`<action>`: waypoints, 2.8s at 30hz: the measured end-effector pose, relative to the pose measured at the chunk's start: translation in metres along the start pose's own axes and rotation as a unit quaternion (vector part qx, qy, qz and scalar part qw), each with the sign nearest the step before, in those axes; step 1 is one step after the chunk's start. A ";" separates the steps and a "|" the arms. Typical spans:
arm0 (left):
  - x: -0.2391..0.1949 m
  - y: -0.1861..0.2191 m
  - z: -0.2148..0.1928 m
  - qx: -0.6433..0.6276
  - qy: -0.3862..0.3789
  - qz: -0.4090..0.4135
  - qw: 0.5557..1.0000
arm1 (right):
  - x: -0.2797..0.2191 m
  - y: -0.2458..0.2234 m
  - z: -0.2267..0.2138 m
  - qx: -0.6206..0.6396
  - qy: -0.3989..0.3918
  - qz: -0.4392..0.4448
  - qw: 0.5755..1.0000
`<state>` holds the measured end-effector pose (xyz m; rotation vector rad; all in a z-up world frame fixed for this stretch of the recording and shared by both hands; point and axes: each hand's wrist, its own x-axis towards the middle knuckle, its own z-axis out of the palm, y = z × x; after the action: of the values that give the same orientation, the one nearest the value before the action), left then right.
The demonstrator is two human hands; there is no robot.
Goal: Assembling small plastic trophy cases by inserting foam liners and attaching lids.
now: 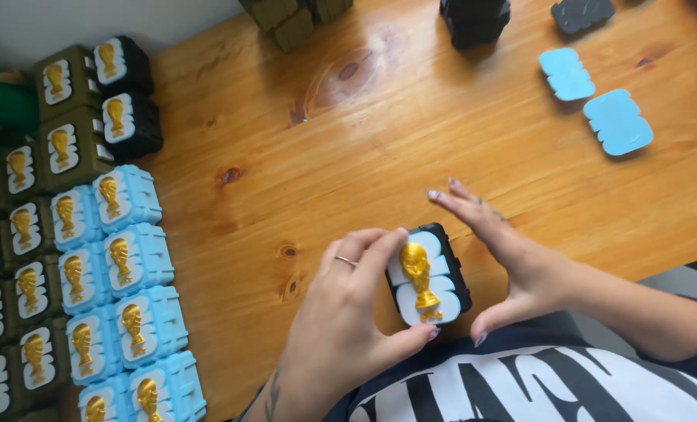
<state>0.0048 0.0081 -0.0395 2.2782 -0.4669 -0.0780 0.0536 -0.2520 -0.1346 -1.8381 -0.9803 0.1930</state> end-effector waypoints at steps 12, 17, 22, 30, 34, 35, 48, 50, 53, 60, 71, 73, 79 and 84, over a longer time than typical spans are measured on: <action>0.007 -0.011 0.019 0.104 -0.042 -0.009 0.994 | -0.002 0.029 0.024 0.090 0.018 -0.024 0.995; 0.009 -0.012 0.019 0.099 -0.049 -0.009 0.994 | -0.002 0.033 0.025 0.090 0.019 -0.020 0.996; 0.010 -0.011 0.019 0.102 -0.049 -0.010 0.994 | -0.003 0.035 0.026 0.103 0.021 -0.021 0.994; 0.011 -0.008 0.019 0.100 -0.057 -0.022 0.993 | -0.004 0.035 0.027 0.104 0.019 -0.022 0.994; 0.012 -0.008 0.019 0.104 -0.063 -0.022 0.992 | -0.005 0.036 0.027 0.103 0.022 -0.023 0.994; 0.013 -0.008 0.019 0.104 -0.063 -0.021 0.992 | -0.005 0.037 0.026 0.102 0.022 -0.023 0.994; 0.011 -0.013 0.021 0.092 -0.073 -0.024 0.993 | -0.006 0.037 0.027 0.096 0.022 -0.024 0.995; 0.010 -0.014 0.021 0.090 -0.071 -0.024 0.993 | -0.006 0.037 0.027 0.097 0.023 -0.021 0.995; 0.009 -0.015 0.023 0.087 -0.065 -0.022 0.994 | -0.005 0.038 0.027 0.096 0.022 -0.024 0.995; 0.008 -0.017 0.023 0.071 -0.063 -0.026 0.995 | -0.005 0.038 0.027 0.094 0.019 -0.024 0.995; 0.009 -0.015 0.023 0.064 -0.067 -0.028 0.995 | -0.006 0.040 0.027 0.100 0.015 -0.027 0.994; 0.010 -0.014 0.022 0.061 -0.070 -0.031 0.995 | -0.006 0.040 0.027 0.100 0.014 -0.026 0.995; 0.011 -0.012 0.021 0.058 -0.078 -0.035 0.995 | -0.006 0.041 0.028 0.102 0.015 -0.024 0.994; 0.011 -0.011 0.022 0.057 -0.079 -0.040 0.994 | -0.007 0.041 0.028 0.103 0.014 -0.023 0.994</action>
<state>0.0143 -0.0048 -0.0611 2.4134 -0.4711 -0.2796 0.0561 -0.2441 -0.1837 -1.6247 -0.9457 0.2312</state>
